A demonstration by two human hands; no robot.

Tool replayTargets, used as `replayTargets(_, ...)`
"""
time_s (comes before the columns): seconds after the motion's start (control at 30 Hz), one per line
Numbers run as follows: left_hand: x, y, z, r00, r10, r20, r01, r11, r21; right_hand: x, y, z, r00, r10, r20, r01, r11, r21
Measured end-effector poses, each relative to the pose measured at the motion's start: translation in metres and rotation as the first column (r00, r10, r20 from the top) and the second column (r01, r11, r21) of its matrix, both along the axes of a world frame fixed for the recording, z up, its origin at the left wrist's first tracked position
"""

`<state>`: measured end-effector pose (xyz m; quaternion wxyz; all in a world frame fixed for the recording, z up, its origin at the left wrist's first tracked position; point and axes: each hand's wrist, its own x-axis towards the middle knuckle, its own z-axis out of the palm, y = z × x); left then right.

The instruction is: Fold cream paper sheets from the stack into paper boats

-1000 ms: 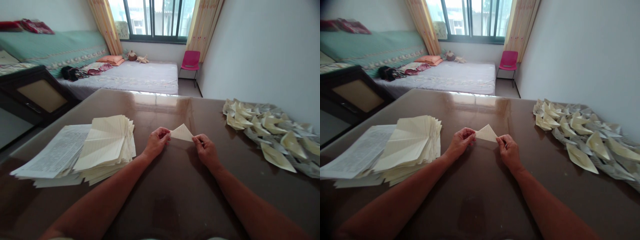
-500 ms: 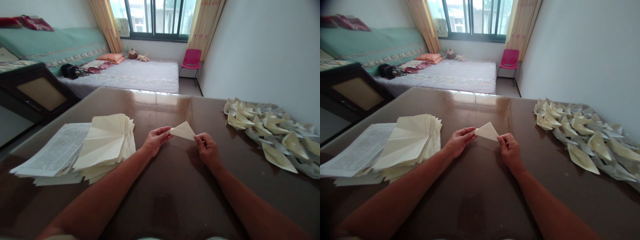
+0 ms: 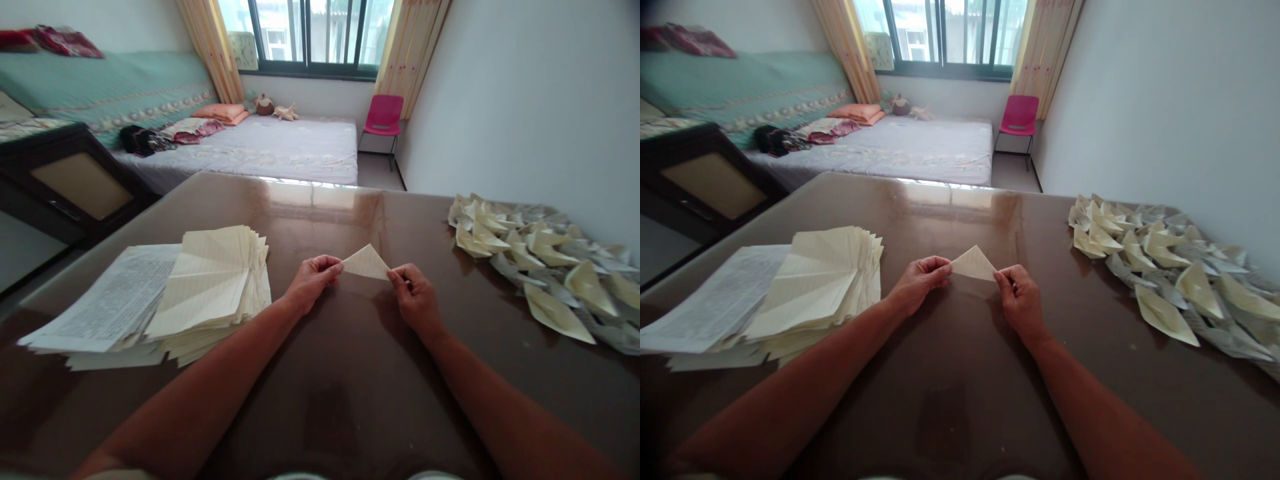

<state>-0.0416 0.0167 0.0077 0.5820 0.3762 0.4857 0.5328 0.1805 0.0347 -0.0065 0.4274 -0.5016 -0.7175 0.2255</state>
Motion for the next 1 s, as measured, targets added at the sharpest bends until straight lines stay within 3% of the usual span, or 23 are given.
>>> replayTargets(0.2, 0.000, 0.001, 0.002, 0.983, -0.054, -0.177, 0.060, 0.998, 0.028, -0.002, 0.001, 0.000, 0.996, 0.090, -0.015, -0.091, 0.987, -0.131)
replayTargets(0.43, -0.002, -0.001, 0.000, 0.932, -0.195, -0.306, 0.207, 0.978, 0.007, 0.000, -0.001, 0.005, 0.985, 0.175, 0.004, -0.171, 0.967, -0.191)
replayTargets(0.63, -0.010, 0.002, 0.000, 0.847, -0.083, -0.526, 0.158, 0.982, 0.099, 0.000, 0.001, 0.004, 0.952, 0.306, -0.028, -0.301, 0.911, -0.282)
replayTargets(0.83, -0.009, 0.002, 0.003, 0.846, -0.051, -0.530, 0.129, 0.985, 0.111, -0.002, -0.002, 0.012, 0.964, 0.263, 0.030, -0.250, 0.941, -0.228)
replayTargets(1.0, -0.007, 0.001, 0.003, 0.884, -0.133, -0.448, 0.165, 0.986, 0.034, -0.001, -0.001, 0.014, 0.965, 0.263, -0.019, -0.259, 0.930, -0.261)
